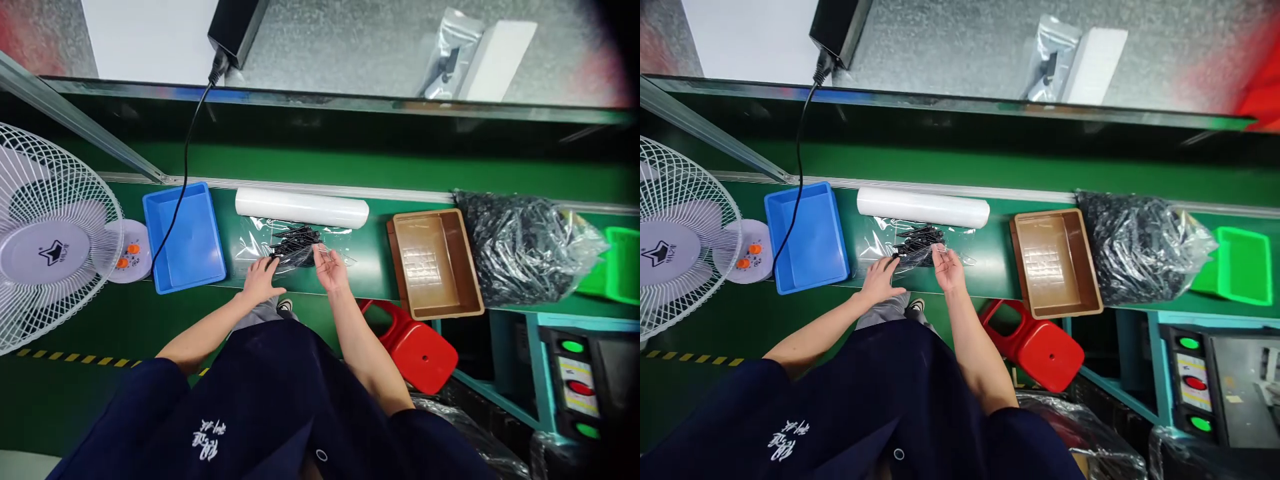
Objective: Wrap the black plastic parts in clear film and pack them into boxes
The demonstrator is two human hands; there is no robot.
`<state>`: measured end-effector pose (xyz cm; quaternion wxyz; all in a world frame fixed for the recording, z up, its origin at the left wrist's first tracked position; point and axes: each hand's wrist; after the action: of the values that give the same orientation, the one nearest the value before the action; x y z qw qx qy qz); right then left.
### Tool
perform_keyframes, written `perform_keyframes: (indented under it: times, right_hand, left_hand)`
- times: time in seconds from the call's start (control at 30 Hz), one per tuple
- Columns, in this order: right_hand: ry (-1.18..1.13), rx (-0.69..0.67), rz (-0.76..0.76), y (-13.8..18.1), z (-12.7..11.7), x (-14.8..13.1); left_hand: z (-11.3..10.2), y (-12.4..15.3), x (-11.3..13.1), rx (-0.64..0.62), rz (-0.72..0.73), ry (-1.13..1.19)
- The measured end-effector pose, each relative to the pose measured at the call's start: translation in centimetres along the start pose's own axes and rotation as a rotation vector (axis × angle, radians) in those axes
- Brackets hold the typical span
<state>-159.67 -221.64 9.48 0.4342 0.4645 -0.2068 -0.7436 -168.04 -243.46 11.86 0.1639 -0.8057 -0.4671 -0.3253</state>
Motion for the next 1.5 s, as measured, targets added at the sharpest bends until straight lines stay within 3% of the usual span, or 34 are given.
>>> perform_keyframes:
  times: [0.07, 0.17, 0.27, 0.37, 0.5, 0.6, 0.73, 0.87, 0.93, 1.03, 1.1, 1.23, 1.33, 1.4, 1.5]
  right_hand:
    - [-0.024, 0.022, 0.001, -1.5, 1.7, -0.1]
    - [0.027, 0.036, -0.034, -3.8, 3.5, 0.3]
    - [0.250, 0.017, -0.236, -6.1, 4.3, 0.5]
    - [0.761, -0.089, -0.589, -7.8, 4.5, -0.3]
    - [1.512, -0.400, -0.993, -7.9, 4.8, -1.4]
    - [1.958, -0.533, -1.079, -7.0, 5.8, -1.0]
    - [2.304, -0.508, -1.029, -6.4, 8.1, -0.2]
    - [2.385, -0.535, -0.918, -6.7, 10.4, -1.2]
    - [2.378, -0.594, -0.863, -7.2, 11.3, -2.2]
    - [2.336, -0.698, -0.829, -8.3, 12.3, -3.5]
    - [2.319, -0.782, -0.811, -9.3, 13.2, -4.2]
    - [2.324, -0.865, -0.701, -10.5, 15.2, -5.2]
    - [2.312, -0.816, -0.635, -9.8, 16.2, -6.2]
    - [2.295, -0.752, -0.710, -9.0, 16.4, -7.3]
    - [2.216, -0.550, -0.981, -8.9, 16.6, -9.3]
  left_hand:
    - [-0.3, -1.5, -0.7, -0.031, 0.040, -0.211]
    - [-1.2, -6.3, -1.5, -0.073, 0.007, -0.337]
    - [-2.3, -12.5, -1.6, -0.038, -0.077, -0.330]
    - [-2.5, -17.4, -0.9, -0.042, -0.161, -0.354]
    - [-1.6, -20.0, -0.7, -0.018, -0.199, -0.416]
    - [-1.1, -20.5, -1.3, -0.044, -0.251, -0.429]
    - [-1.5, -21.0, -1.7, 0.007, -0.212, -0.492]
    - [-3.0, -18.8, -0.3, 0.155, -0.136, -0.527]
    - [-3.1, -16.5, 0.6, 0.201, 0.036, -0.473]
    - [-1.2, -13.4, 1.5, 0.011, 0.405, -0.357]
    - [0.9, -12.6, 1.9, -0.157, 0.520, -0.361]
    - [4.2, -14.8, 2.4, -0.226, 0.491, -0.475]
    - [4.7, -17.4, 2.8, -0.202, 0.475, -0.507]
    - [4.4, -18.9, 3.0, -0.213, 0.475, -0.512]
    - [3.9, -20.3, 3.3, -0.247, 0.495, -0.518]
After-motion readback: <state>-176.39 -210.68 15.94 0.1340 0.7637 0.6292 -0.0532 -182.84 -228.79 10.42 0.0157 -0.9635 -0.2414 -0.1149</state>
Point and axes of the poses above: each hand's wrist, its own y-axis away from the middle knuckle, its own z-axis out of the palm, x = y × z, and after that the axes turned 13 degrees about x, right-handed
